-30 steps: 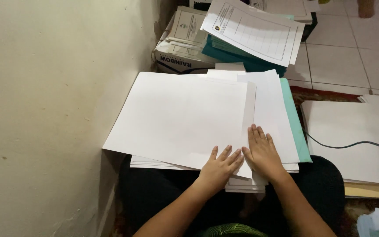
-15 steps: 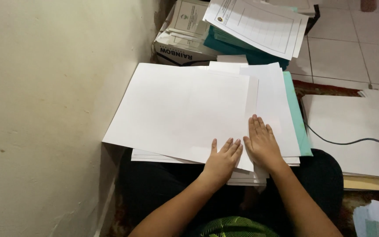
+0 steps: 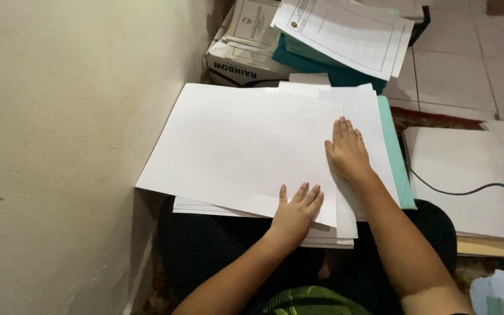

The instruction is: The person inspects a stack of printed paper sheets by hand, flipping through them one by one, then smoothing and aligning them back into a stack.

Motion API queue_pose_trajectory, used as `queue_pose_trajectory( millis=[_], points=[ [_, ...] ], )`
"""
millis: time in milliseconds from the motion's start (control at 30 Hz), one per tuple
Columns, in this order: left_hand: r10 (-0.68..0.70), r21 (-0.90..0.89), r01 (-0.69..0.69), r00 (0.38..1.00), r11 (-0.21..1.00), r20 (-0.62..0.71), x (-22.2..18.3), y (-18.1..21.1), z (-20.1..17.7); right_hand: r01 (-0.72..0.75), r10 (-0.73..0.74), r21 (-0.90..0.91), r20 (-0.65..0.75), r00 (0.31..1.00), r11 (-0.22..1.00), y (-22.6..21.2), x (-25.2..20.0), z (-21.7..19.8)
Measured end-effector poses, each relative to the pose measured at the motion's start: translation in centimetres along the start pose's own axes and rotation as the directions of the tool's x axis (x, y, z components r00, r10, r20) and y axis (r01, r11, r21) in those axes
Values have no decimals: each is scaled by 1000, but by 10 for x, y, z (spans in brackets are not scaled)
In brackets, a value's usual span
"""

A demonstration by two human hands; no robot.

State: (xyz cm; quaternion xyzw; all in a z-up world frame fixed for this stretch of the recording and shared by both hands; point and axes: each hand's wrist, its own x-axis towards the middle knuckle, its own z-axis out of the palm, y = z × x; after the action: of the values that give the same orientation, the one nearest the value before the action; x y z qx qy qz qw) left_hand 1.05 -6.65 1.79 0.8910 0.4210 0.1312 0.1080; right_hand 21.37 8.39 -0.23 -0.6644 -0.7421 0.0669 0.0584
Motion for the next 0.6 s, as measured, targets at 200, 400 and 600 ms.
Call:
queue_pose_trajectory(
  millis=[200, 400, 600],
  points=[
    [-14, -1, 14, 997, 1000, 72, 1, -2, 3, 11, -12, 13, 43, 999, 1000, -34, -90, -7],
    [2, 42, -5, 998, 999, 62, 3, 0, 7, -1, 0, 23, 54, 999, 1000, -21, -62, -9],
    [0, 17, -1, 999, 1000, 47, 2, 1, 1, -7, 7, 10, -35, 999, 1000, 17, 40, -1]
  ],
)
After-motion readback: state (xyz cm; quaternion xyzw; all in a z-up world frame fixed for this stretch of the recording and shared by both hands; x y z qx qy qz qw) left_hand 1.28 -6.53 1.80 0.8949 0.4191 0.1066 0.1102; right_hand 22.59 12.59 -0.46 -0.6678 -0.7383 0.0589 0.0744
